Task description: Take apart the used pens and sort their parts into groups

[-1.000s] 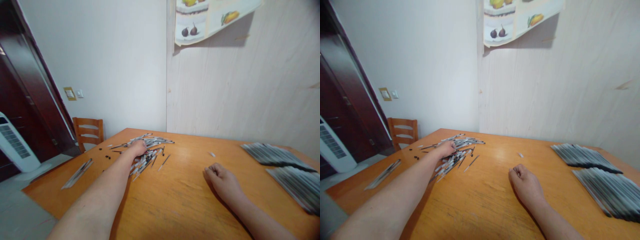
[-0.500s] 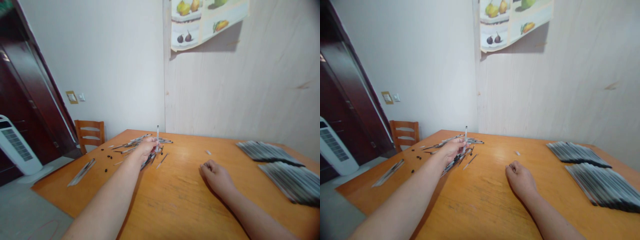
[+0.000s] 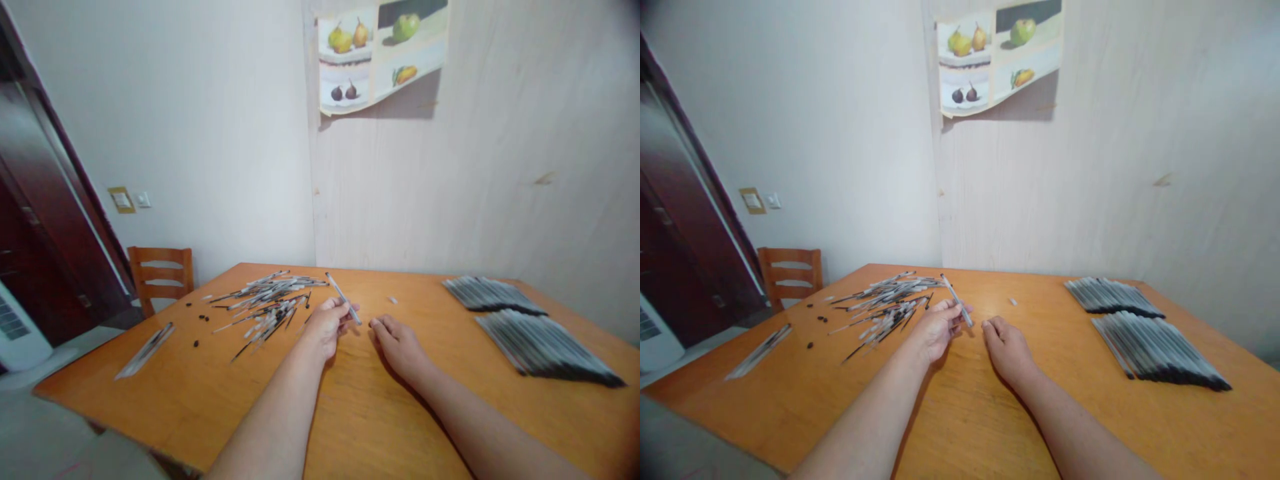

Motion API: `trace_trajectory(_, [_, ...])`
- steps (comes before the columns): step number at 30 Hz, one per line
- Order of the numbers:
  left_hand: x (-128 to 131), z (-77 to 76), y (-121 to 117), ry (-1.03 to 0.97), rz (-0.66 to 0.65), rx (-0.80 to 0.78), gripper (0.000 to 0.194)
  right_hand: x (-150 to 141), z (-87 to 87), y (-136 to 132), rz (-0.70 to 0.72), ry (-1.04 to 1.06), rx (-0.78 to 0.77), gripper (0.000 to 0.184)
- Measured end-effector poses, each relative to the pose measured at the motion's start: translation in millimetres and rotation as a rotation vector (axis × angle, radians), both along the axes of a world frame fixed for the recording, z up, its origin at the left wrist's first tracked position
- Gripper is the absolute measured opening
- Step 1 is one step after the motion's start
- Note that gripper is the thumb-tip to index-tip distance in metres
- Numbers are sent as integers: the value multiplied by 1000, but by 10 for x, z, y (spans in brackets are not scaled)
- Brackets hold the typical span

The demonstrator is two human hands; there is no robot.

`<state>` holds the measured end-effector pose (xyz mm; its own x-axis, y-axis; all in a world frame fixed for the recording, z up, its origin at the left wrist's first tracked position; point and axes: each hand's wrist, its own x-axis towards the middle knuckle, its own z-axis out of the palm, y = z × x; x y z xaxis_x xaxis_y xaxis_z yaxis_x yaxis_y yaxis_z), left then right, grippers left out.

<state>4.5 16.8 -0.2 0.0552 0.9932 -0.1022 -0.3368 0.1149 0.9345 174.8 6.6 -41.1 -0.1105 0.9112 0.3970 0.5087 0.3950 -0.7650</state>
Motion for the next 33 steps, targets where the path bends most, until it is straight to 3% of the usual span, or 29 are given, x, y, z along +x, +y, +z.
trace_trajectory(4, [61, -54, -28, 7, -12, 55, 16, -104, -17, -38, 161, 167, -93, 40])
trace_trajectory(13, [-37, -68, -12, 43, -36, 79, 28, -160, 6, -41, 235, 391, -279, 30])
trace_trajectory(19, [-36, -76, 1, -6, -30, 128, 26, -150, -30, -31, 192, 348, -232, 27])
trace_trajectory(26, [2, -53, -23, -66, -44, 186, 19, -149, 23, -100, 49, 82, -3, 20])
trace_trajectory(33, [27, -68, -15, -71, -4, 190, 23, -177, 53, -118, 26, 79, 0, 19])
